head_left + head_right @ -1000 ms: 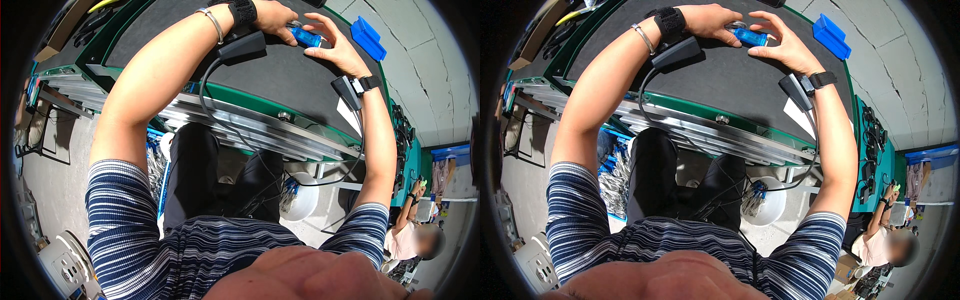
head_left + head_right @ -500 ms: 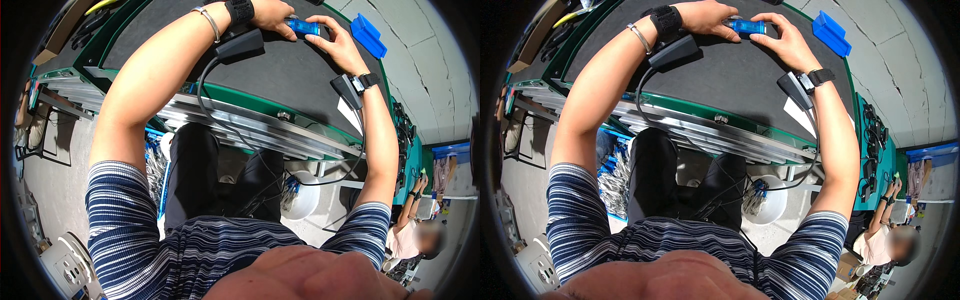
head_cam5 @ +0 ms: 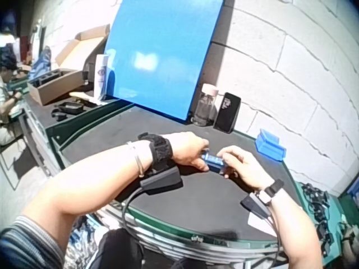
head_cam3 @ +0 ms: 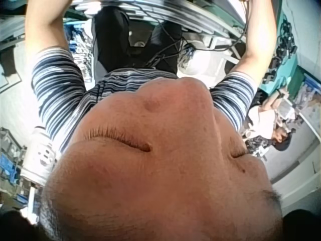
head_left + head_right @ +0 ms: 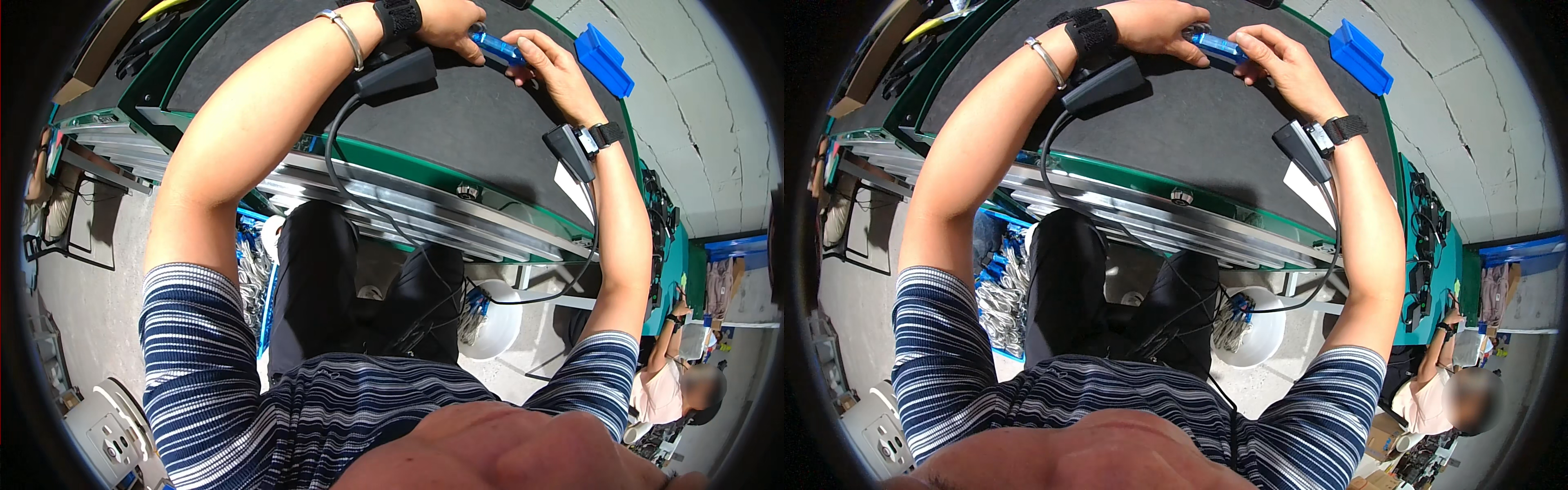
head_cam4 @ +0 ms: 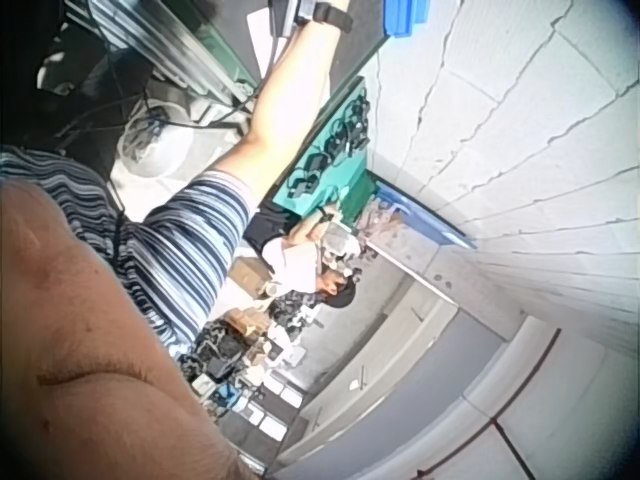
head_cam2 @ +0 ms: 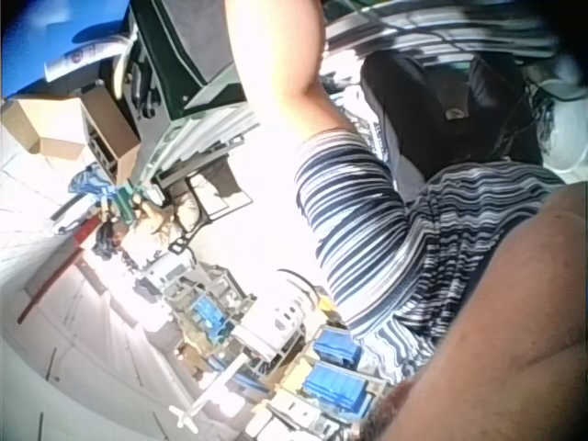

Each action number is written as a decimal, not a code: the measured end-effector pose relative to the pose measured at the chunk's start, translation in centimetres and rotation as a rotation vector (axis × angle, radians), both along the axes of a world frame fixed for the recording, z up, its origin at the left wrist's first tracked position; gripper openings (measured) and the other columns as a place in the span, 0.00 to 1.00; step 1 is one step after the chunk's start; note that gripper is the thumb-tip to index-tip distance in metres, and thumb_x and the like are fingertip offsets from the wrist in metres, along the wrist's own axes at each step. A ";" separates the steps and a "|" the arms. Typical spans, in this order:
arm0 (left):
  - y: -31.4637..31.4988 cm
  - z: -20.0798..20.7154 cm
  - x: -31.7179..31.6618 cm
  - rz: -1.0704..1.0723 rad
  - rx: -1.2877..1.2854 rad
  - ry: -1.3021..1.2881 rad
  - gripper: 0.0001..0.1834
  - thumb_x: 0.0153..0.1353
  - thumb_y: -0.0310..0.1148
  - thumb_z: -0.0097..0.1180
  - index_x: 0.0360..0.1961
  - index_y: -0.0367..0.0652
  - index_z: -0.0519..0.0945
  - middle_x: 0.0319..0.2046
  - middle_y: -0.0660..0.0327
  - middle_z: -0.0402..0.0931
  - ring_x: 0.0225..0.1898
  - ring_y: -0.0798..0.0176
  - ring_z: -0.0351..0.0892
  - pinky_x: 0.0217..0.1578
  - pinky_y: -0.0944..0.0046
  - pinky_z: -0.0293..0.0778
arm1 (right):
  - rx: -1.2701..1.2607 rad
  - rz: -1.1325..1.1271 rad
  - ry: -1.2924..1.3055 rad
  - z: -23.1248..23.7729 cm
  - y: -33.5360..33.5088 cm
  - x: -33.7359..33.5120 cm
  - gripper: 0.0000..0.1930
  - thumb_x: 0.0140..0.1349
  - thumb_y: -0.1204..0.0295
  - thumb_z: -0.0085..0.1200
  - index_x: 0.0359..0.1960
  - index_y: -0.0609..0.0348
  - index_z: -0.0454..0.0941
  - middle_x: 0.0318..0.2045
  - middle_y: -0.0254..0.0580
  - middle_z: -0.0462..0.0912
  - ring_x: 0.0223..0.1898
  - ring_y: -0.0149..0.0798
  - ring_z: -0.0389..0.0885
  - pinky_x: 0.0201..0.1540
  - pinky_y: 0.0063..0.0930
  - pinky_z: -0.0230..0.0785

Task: The recorder is assembling and inspecting electronic cable components at a workbench, including applying a blue sleeve or connector part to a silver cable bundle.

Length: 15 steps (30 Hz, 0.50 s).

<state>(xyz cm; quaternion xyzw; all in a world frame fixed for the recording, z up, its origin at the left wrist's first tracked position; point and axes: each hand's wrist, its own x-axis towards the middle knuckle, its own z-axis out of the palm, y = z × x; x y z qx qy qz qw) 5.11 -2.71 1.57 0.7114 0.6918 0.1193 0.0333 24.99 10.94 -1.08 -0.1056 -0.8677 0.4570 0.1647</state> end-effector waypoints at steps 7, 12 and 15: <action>-0.5 0.3 0.5 0.012 0.007 -0.005 0.28 0.53 0.53 0.65 0.46 0.41 0.80 0.40 0.45 0.82 0.45 0.42 0.82 0.46 0.50 0.77 | -0.089 0.014 -0.038 0.0 0.3 0.1 0.23 0.71 0.50 0.48 0.49 0.58 0.78 0.34 0.35 0.80 0.33 0.25 0.79 0.37 0.18 0.71; -0.5 0.5 0.8 0.025 -0.031 0.027 0.27 0.56 0.54 0.63 0.45 0.42 0.81 0.41 0.46 0.82 0.46 0.43 0.82 0.46 0.49 0.77 | -0.028 -0.001 -0.047 0.0 0.6 0.0 0.22 0.69 0.50 0.52 0.50 0.56 0.78 0.33 0.34 0.80 0.33 0.25 0.78 0.38 0.20 0.70; -0.5 0.4 0.9 0.025 -0.045 0.040 0.26 0.57 0.54 0.62 0.45 0.43 0.81 0.41 0.46 0.82 0.46 0.43 0.82 0.46 0.49 0.77 | 0.124 -0.001 -0.017 0.0 0.3 0.2 0.20 0.66 0.53 0.57 0.50 0.54 0.79 0.35 0.32 0.81 0.35 0.25 0.78 0.39 0.20 0.69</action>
